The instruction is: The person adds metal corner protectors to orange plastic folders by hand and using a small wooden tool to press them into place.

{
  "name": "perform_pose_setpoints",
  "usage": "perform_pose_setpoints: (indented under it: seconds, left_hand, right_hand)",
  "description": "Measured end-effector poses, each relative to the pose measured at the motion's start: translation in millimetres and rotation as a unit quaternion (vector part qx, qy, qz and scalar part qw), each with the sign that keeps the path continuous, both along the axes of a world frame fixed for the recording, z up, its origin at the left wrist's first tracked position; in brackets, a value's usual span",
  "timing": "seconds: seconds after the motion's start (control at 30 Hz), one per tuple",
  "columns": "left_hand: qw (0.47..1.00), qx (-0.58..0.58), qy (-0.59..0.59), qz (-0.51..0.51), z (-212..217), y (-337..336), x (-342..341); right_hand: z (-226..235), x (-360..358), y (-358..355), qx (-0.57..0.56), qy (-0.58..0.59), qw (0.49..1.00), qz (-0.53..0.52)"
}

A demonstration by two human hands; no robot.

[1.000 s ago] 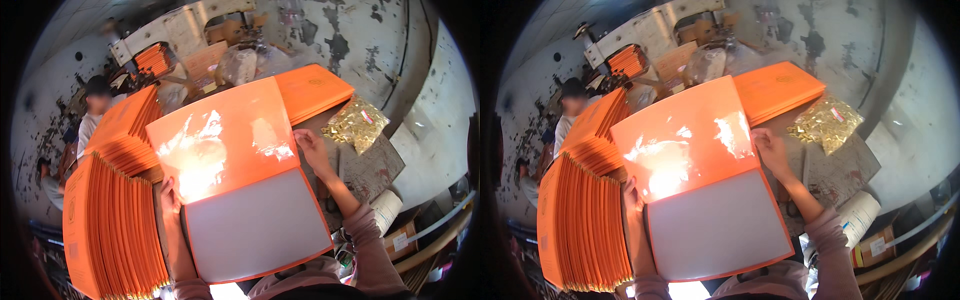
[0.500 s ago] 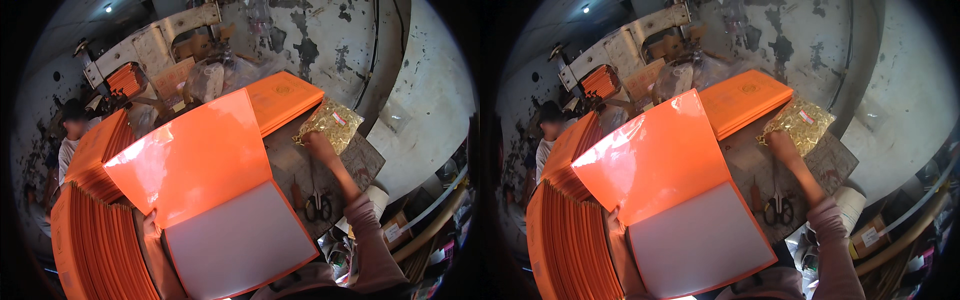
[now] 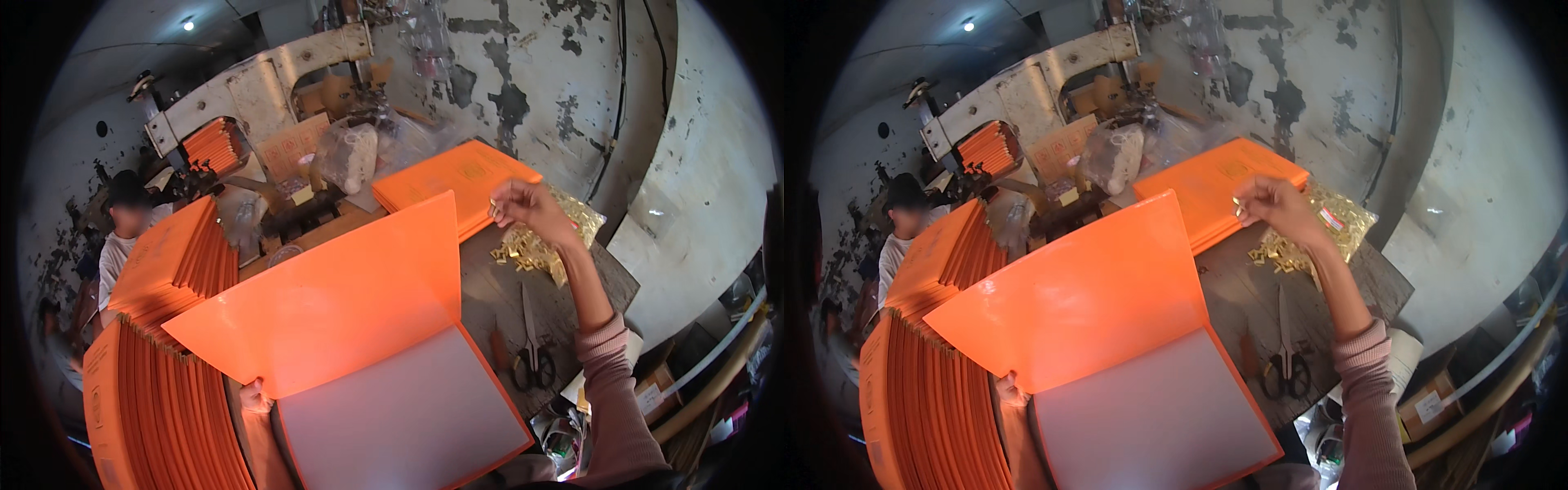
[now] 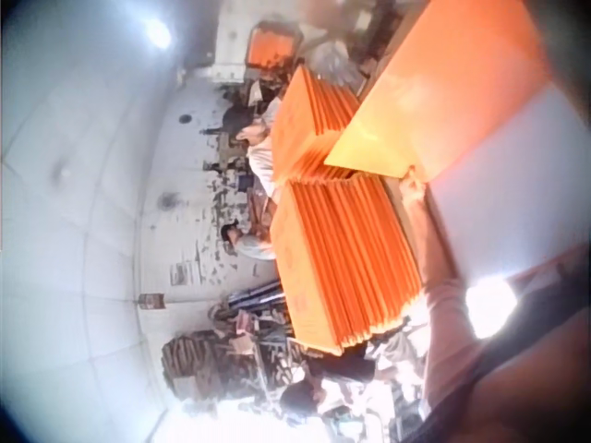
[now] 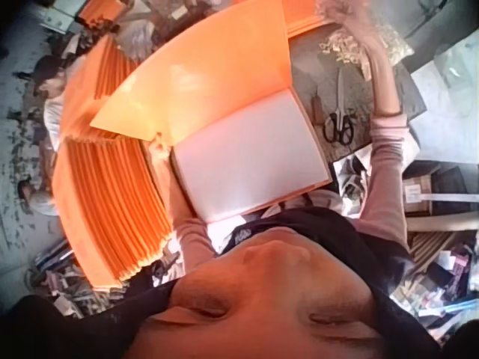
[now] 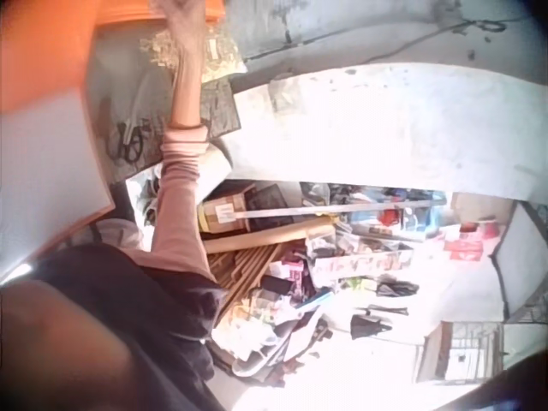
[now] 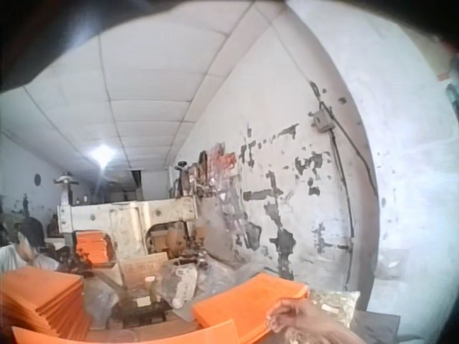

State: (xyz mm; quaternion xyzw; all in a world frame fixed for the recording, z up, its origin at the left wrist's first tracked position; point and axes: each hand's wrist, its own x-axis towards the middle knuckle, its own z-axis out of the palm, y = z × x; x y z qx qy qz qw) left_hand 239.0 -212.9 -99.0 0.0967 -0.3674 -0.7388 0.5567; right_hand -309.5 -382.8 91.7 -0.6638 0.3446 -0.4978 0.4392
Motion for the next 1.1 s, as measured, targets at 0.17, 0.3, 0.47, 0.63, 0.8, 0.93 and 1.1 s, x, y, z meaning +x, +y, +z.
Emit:
perform_pose_setpoints:
  seconds: [0.17, 0.3, 0.47, 0.63, 0.8, 0.93, 1.1]
  left_hand:
    - [0.962, 0.075, -0.078, 0.249, 18, 7, -41]
    - [0.995, 0.095, 0.022, 0.027, 10, 6, -20]
    - [0.986, 0.065, -0.016, 0.151, 9, 18, -22]
    - [0.992, 0.057, 0.034, 0.105, 3, 12, -16]
    - [0.997, -0.013, 0.002, 0.078, -2, 11, -10]
    - [0.980, 0.128, 0.103, -0.111, 0, 12, 1]
    - [0.997, -0.006, 0.009, 0.077, -1, 15, -12]
  right_hand:
    - [61, 35, 10, -0.099, -0.060, 0.993, 0.035]
    - [70, 47, 3, -0.122, -0.065, 0.988, 0.064]
    - [66, 50, -3, -0.104, -0.048, 0.989, 0.096]
    - [64, 44, -7, -0.091, -0.013, 0.988, 0.122]
    - [64, 39, -6, -0.162, -0.004, 0.977, 0.136]
    - [68, 32, -1, -0.129, 0.008, 0.980, 0.152]
    - [69, 31, 7, -0.166, -0.005, 0.973, 0.160]
